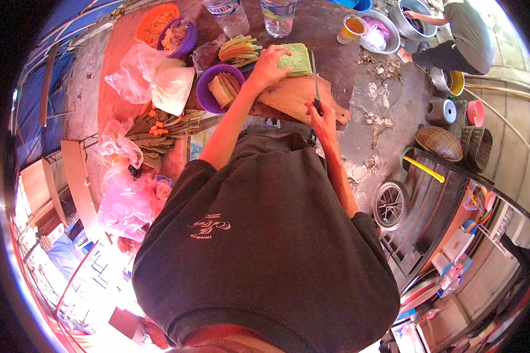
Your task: The person assembles small food wraps by placing a dark filling onto green sheets, rolling them into cylinders, and cutting them into uniform pieces with a knife. The cut pieces are placed into a purple bowl. The process repeats with multiple wraps.
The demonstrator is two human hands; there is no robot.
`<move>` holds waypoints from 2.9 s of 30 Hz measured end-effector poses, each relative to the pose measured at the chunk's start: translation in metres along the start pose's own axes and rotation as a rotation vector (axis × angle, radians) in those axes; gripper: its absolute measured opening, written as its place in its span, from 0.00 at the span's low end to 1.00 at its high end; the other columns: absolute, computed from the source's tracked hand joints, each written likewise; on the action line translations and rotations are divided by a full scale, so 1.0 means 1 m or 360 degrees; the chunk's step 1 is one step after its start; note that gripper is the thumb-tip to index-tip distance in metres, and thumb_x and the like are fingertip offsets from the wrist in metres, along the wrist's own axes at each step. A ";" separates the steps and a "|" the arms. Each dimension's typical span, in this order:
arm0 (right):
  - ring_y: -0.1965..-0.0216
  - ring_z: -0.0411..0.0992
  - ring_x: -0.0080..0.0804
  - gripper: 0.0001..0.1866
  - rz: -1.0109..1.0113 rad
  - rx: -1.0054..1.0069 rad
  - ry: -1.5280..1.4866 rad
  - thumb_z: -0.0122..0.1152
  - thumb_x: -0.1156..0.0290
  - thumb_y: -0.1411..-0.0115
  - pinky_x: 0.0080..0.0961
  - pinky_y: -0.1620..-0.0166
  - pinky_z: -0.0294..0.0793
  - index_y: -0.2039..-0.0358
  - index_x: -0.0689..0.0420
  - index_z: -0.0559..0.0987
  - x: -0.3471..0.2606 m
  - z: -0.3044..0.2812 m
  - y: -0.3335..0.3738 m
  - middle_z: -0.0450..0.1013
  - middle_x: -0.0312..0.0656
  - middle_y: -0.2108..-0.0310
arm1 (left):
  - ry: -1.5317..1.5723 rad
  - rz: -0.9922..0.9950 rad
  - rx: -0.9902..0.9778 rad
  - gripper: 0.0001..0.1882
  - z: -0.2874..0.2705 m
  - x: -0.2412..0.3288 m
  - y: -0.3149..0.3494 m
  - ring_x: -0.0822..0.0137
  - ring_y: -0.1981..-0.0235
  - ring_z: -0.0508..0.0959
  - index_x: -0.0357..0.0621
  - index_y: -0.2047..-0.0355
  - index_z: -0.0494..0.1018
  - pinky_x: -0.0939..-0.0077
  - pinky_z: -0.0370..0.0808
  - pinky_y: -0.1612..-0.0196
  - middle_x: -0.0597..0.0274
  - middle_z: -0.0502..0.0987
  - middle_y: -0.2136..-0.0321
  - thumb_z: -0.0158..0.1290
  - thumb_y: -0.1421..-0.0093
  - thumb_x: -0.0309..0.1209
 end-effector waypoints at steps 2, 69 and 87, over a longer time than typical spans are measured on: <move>0.75 0.72 0.18 0.14 0.0011 0.0008 -0.0008 0.64 0.63 0.29 0.21 0.74 0.70 0.55 0.62 0.86 0.004 0.001 0.002 0.79 0.34 0.72 | -0.0049 0.0025 -0.0132 0.26 0.012 -0.001 0.003 0.43 0.37 0.70 0.52 0.46 0.81 0.44 0.71 0.38 0.52 0.72 0.40 0.70 0.47 0.33; 0.54 0.74 0.55 0.09 -0.1172 0.0036 0.1190 0.67 0.69 0.32 0.47 0.50 0.74 0.55 0.59 0.78 -0.057 0.036 -0.129 0.74 0.52 0.59 | 0.0389 0.0149 0.0854 0.03 -0.113 -0.029 0.031 0.43 0.57 0.81 0.37 0.60 0.77 0.53 0.77 0.53 0.48 0.81 0.61 0.56 0.32 0.24; 0.46 0.74 0.50 0.17 -0.1088 0.0342 0.0924 0.67 0.66 0.31 0.48 0.43 0.73 0.44 0.54 0.79 -0.064 0.005 -0.088 0.76 0.47 0.51 | -0.0081 -0.0510 0.0905 0.09 -0.158 -0.170 0.045 0.40 0.62 0.85 0.37 0.59 0.75 0.48 0.80 0.59 0.44 0.84 0.67 0.60 0.37 0.28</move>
Point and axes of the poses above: each hand's wrist, its own y-axis away from the middle knuckle, its own z-axis out of the palm, x = y × z, the point moved 4 cm from there along -y, towards the middle knuckle
